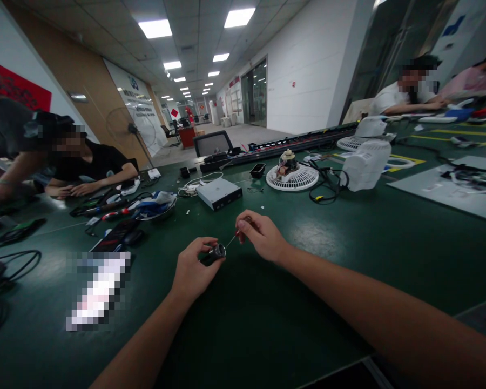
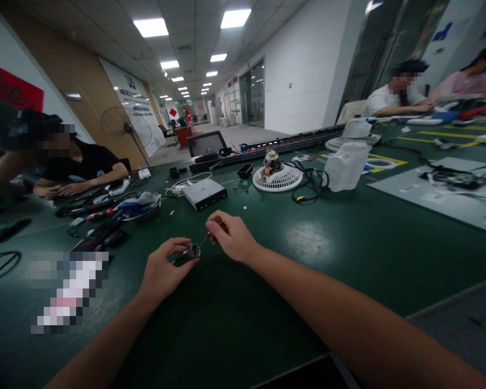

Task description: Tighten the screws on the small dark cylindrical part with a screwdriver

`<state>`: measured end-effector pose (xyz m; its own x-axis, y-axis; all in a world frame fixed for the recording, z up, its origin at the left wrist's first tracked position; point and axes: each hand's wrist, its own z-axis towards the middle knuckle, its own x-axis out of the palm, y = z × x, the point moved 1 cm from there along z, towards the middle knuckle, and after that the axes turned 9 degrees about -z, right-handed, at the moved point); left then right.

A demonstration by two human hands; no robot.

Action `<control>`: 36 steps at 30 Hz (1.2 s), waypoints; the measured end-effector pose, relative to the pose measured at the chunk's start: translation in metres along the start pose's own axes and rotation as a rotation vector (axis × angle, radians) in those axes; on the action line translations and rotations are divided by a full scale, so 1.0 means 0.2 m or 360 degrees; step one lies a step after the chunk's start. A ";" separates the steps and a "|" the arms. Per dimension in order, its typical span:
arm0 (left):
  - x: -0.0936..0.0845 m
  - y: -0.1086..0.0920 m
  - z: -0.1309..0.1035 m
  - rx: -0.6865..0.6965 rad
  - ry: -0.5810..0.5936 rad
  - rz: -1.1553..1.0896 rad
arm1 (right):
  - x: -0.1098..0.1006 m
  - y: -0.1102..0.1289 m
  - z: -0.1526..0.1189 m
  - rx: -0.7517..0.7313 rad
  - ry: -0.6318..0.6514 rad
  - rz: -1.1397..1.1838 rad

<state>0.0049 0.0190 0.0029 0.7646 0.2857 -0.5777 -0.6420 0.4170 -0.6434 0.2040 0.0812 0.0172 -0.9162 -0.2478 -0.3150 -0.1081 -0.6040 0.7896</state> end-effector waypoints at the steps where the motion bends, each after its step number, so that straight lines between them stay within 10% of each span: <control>1: 0.00 0.00 0.00 0.0007 -0.0002 -0.0004 | 0.00 0.00 0.00 0.0015 0.0001 0.0049; 36: 0.00 0.00 0.00 -0.0029 -0.0035 -0.0053 | 0.00 -0.01 0.00 0.0053 -0.0010 0.0077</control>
<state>0.0057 0.0188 0.0032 0.7864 0.2908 -0.5451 -0.6171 0.4110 -0.6710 0.2039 0.0827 0.0156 -0.9229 -0.2714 -0.2731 -0.0764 -0.5660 0.8208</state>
